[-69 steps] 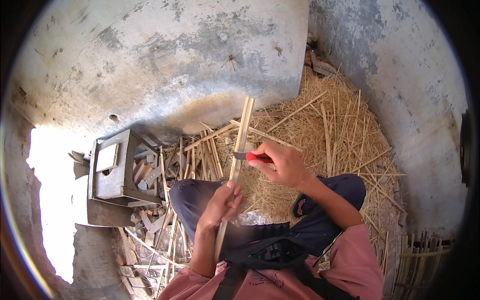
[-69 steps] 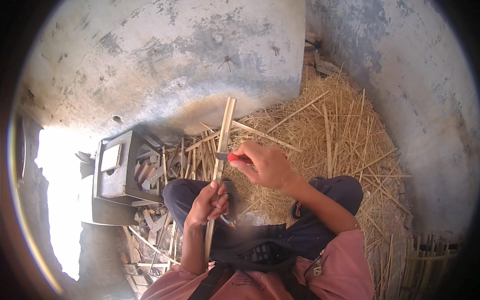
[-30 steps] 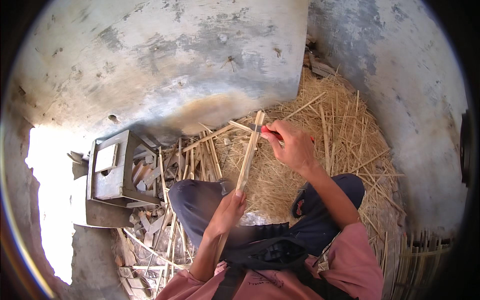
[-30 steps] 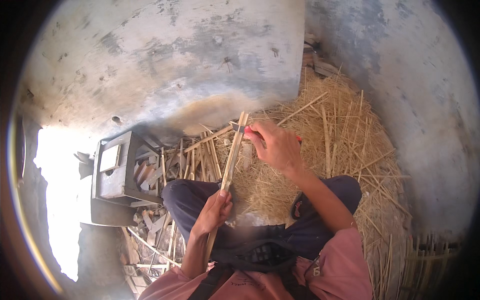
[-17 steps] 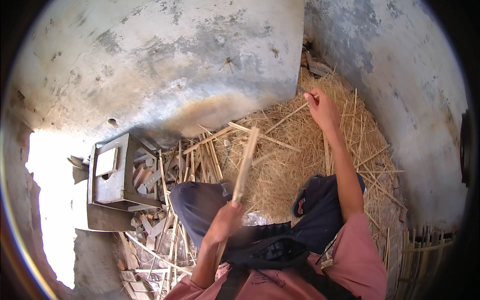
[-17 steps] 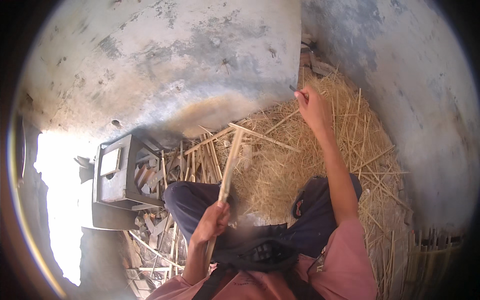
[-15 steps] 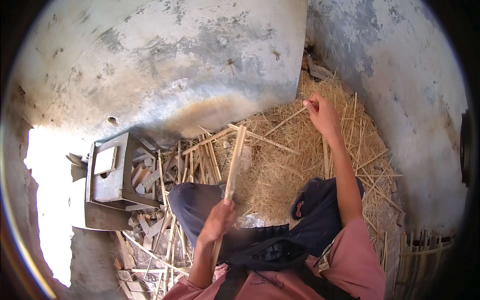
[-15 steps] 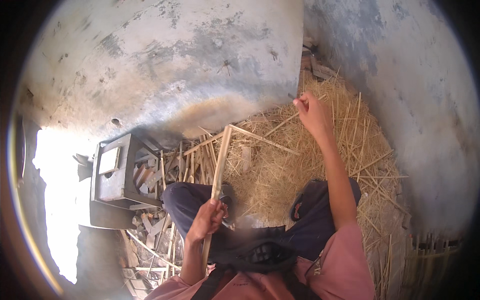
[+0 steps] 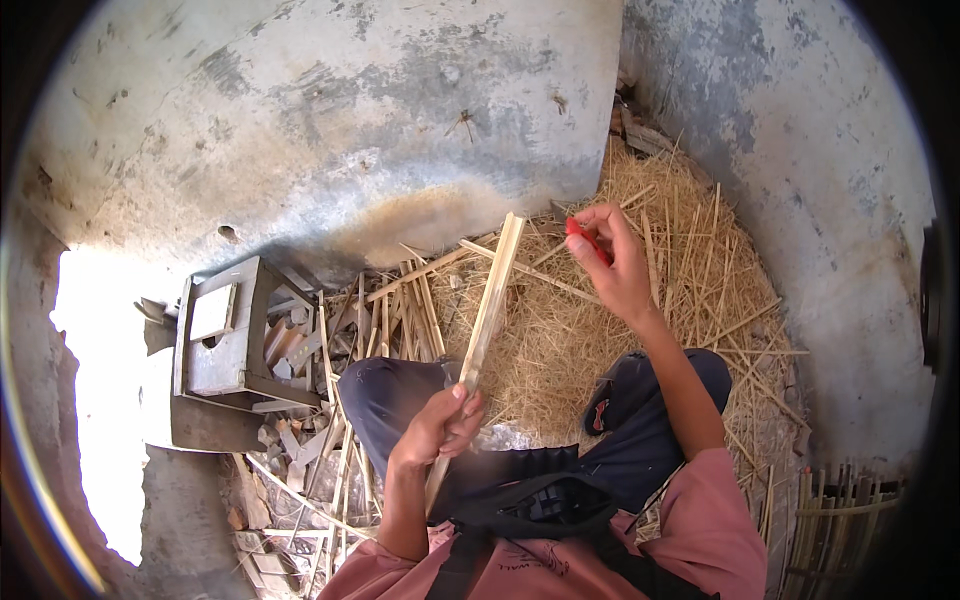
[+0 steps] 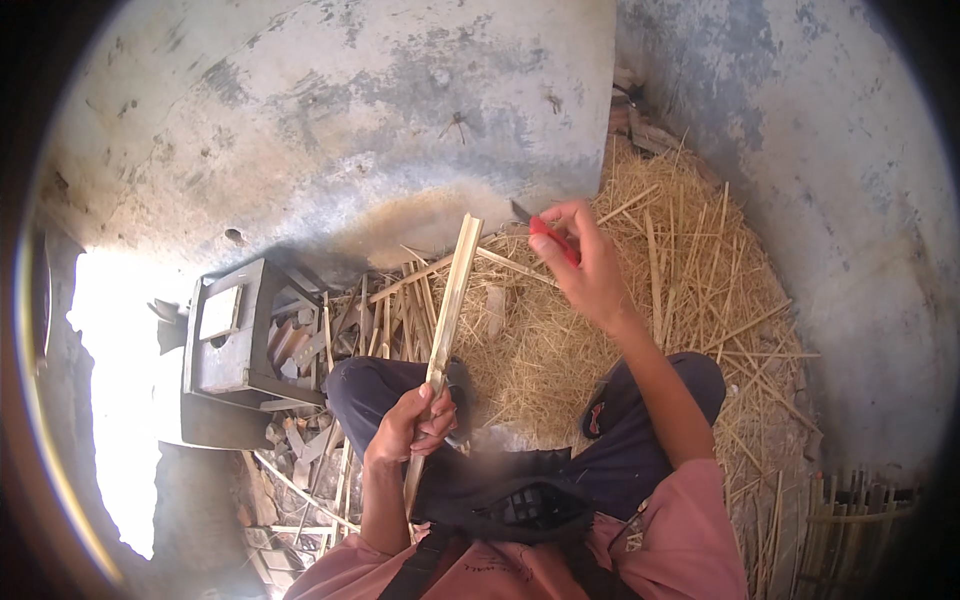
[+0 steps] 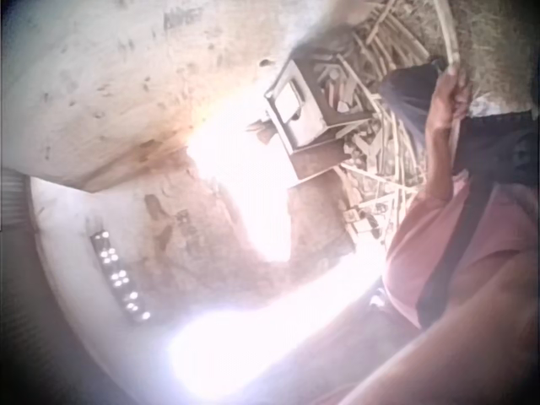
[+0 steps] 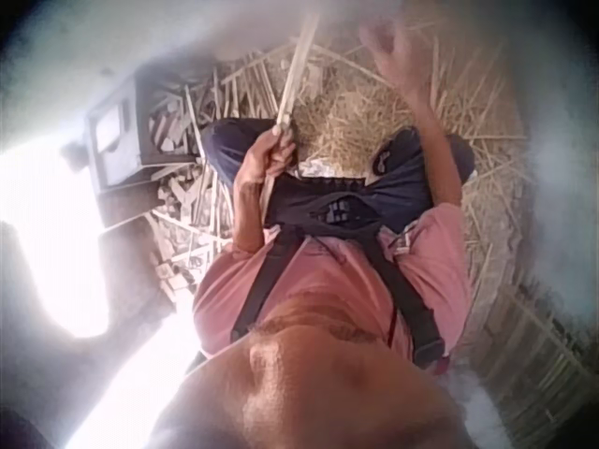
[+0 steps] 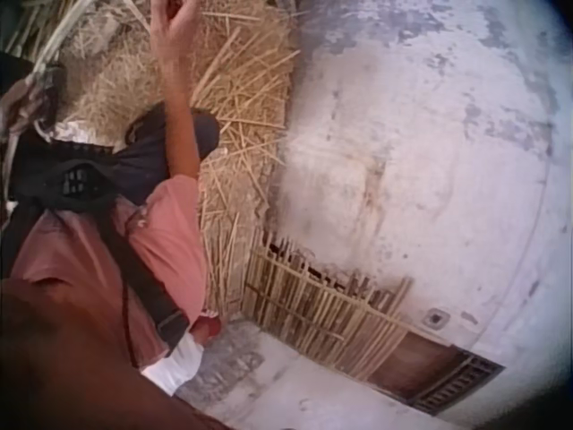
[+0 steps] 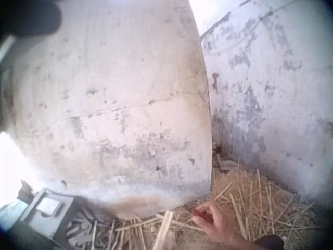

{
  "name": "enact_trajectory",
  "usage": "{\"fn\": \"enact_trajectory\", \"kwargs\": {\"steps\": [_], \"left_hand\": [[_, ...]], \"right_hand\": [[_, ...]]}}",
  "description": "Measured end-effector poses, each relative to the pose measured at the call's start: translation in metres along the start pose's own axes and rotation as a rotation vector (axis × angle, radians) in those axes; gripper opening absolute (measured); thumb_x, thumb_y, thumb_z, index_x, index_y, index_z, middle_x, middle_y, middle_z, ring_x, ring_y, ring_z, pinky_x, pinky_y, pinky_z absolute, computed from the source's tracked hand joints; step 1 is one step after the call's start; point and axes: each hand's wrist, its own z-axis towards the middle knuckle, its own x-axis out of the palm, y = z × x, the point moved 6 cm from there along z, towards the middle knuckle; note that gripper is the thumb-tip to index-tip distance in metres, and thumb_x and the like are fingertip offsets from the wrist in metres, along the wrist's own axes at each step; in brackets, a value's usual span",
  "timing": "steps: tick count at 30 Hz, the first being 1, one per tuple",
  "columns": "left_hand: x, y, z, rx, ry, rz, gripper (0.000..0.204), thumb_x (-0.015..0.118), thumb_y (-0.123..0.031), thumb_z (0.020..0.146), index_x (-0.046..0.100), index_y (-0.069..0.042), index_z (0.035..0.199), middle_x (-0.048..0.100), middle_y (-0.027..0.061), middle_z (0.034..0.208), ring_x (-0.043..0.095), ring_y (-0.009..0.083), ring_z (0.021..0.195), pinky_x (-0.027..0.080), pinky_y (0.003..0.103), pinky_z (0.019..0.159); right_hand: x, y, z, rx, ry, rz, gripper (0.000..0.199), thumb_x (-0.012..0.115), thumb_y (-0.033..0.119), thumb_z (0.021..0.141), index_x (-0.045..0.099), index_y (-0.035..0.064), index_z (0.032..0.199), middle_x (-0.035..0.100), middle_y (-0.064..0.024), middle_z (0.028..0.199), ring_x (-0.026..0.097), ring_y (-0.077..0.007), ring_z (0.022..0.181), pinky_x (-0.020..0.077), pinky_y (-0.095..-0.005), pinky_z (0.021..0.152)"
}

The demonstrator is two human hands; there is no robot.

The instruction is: The person shaves a thin bamboo pole using a small utility knife held in their right hand, while supporting the pole with their left hand and lap.

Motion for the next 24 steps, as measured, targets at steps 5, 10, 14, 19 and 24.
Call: {"fn": "enact_trajectory", "kwargs": {"steps": [5,10,14,19,24], "left_hand": [[0.002,-0.006,0.008,0.050,-0.044,0.070,0.051,0.040,-0.057,0.115,0.046,-0.011,0.092,0.039,-0.0020,0.066,0.031,0.0065,0.044,0.032,0.023,0.043],[0.002,-0.008,0.014,0.033,-0.124,0.113,0.049,0.037,-0.054,0.116,0.044,-0.011,0.093,0.041,-0.0004,0.071,0.033,0.0088,0.047,0.026,0.026,0.041],[0.006,-0.014,0.016,0.065,-0.186,0.118,0.050,0.038,-0.053,0.116,0.044,-0.009,0.093,0.042,0.0007,0.072,0.038,0.0100,0.047,0.030,0.026,0.041],[-0.001,-0.015,0.016,0.038,-0.243,0.164,0.050,0.038,-0.052,0.117,0.047,-0.007,0.096,0.040,-0.0001,0.070,0.039,0.0100,0.046,0.032,0.026,0.040],[0.009,-0.023,0.017,0.071,-0.286,0.241,0.046,0.036,-0.046,0.119,0.050,-0.006,0.102,0.038,-0.0016,0.068,0.036,0.0073,0.045,0.031,0.025,0.040]], "right_hand": [[0.019,0.036,-0.020,-0.200,-0.022,0.084,0.024,0.082,0.012,0.095,0.064,0.0041,0.110,0.073,-0.0057,0.089,0.072,-0.0121,0.078,0.0535,-0.0278,0.066],[0.039,0.050,-0.038,-0.287,0.148,-0.067,0.020,0.088,0.017,0.090,0.073,0.0055,0.099,0.071,-0.0061,0.085,0.068,-0.0133,0.064,0.0500,-0.0283,0.055],[0.053,0.058,-0.048,-0.380,0.178,-0.110,0.022,0.089,0.020,0.089,0.075,0.0062,0.098,0.069,-0.0045,0.083,0.066,-0.0190,0.062,0.0510,-0.0324,0.055],[0.061,0.057,-0.053,-0.390,0.206,-0.125,0.022,0.082,0.030,0.094,0.073,0.0100,0.099,0.069,-0.0044,0.084,0.070,-0.0219,0.068,0.0524,-0.0346,0.058],[0.067,0.056,-0.055,-0.348,0.224,-0.123,0.023,0.082,0.031,0.095,0.072,0.0104,0.097,0.070,-0.0047,0.085,0.069,-0.0222,0.066,0.0516,-0.0364,0.057]]}}
